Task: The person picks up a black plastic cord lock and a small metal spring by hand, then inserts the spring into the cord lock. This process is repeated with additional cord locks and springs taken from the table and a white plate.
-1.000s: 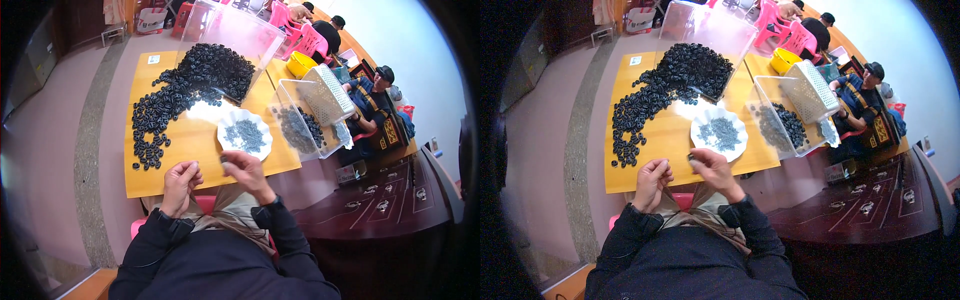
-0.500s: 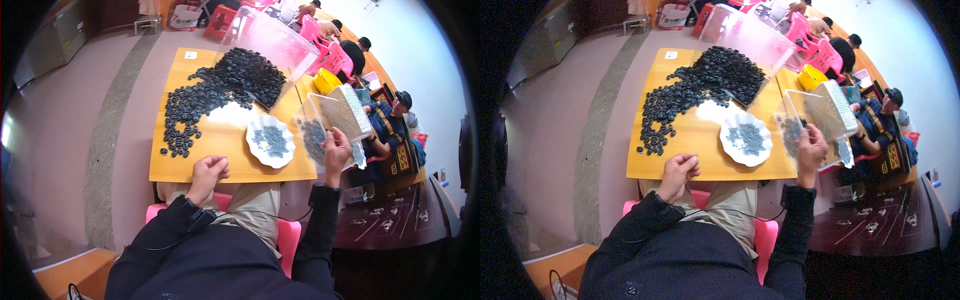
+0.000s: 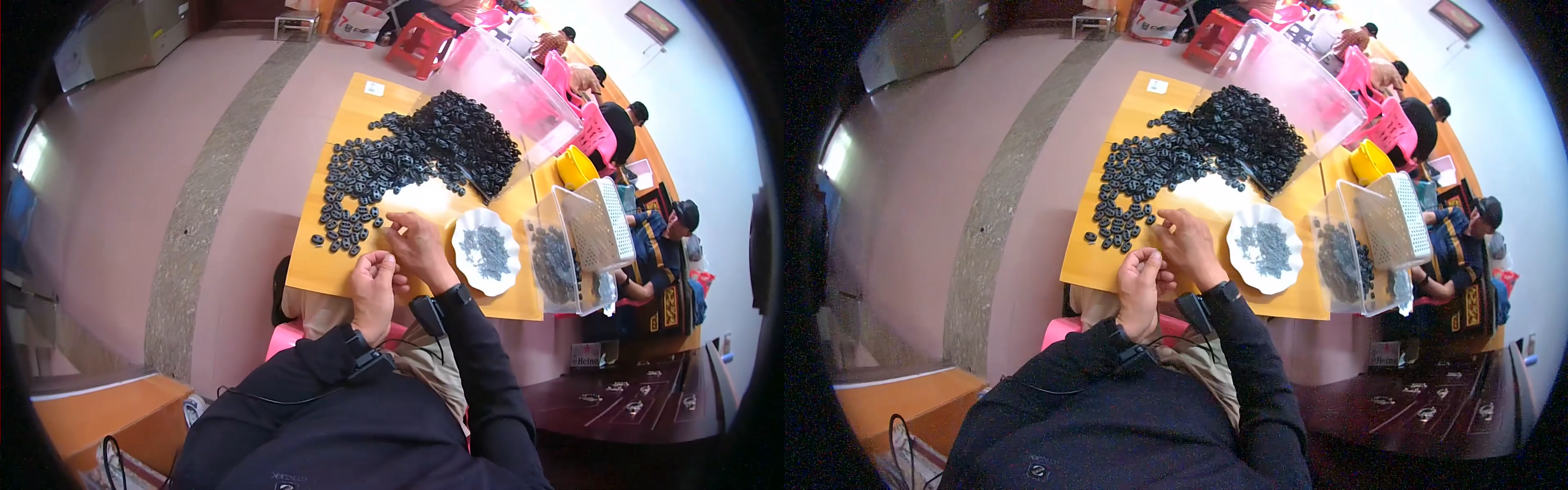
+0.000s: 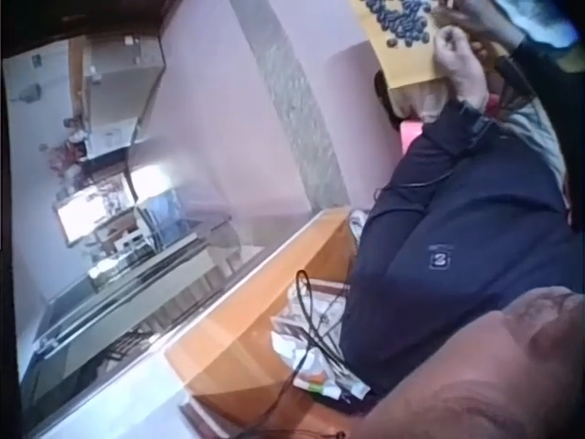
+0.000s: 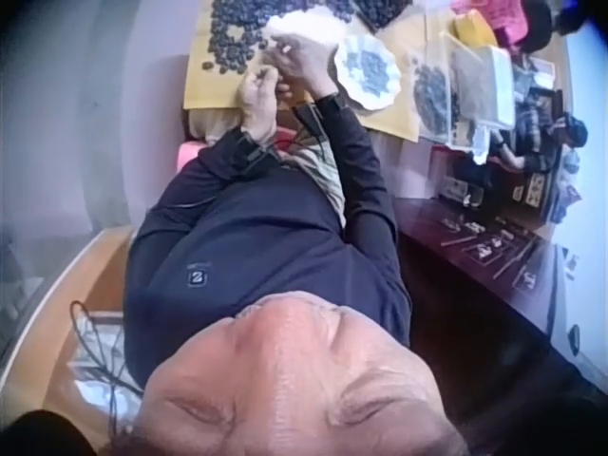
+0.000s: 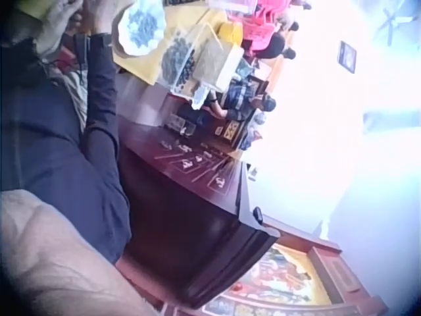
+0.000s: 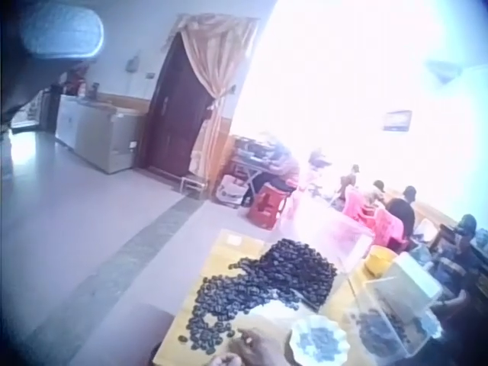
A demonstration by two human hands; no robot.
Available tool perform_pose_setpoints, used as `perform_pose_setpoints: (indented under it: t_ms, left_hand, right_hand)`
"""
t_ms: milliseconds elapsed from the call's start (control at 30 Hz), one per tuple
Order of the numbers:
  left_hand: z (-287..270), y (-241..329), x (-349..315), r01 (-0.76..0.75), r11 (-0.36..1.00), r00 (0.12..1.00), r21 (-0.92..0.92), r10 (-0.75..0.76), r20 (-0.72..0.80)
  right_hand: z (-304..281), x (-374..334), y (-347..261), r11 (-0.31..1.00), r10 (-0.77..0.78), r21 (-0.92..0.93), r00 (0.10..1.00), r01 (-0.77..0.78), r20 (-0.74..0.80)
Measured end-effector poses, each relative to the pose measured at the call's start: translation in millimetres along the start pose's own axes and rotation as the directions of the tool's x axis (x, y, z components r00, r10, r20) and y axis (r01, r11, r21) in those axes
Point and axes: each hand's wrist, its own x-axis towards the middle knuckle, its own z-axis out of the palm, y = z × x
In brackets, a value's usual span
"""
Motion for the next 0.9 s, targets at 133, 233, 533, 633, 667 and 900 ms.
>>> perform_pose_setpoints:
  t_ms: [133, 233, 533, 633, 667, 900]
  left_hand:
    - [0, 4, 0, 0.003, 1.000, 1.000, -0.016, -0.003, -0.018]
    - [2, 7, -1, 0.015, 1.000, 1.000, -0.004, -0.015, 0.004]
    - [2, 4, 2, 0.025, 0.999, 0.999, 0.021, -0.025, 0.031]
    - [3, 7, 1, 0.018, 0.999, 0.999, 0.036, -0.020, 0.047]
    - [2, 6, 1, 0.017, 0.999, 0.999, 0.038, -0.019, 0.051]
    - [-4, -5, 5, 0.030, 0.999, 0.992, 0.041, -0.035, 0.125]
  right_hand:
    - [3, 12, -18, 0.992, 0.030, -0.123, 0.996, -0.020, 0.085]
    - [5, 11, -10, 0.989, 0.008, -0.145, 0.995, 0.007, 0.104]
    - [-10, -23, 6, 0.983, -0.104, -0.151, 0.994, 0.105, 0.011]
    - [-18, -32, -1, 0.962, 0.136, 0.225, 0.985, -0.157, 0.107]
    - [-20, -36, -1, 0.962, 0.137, 0.225, 0.985, -0.157, 0.103]
    - [-20, -44, 5, 0.897, 0.122, 0.408, 0.983, -0.169, 0.139]
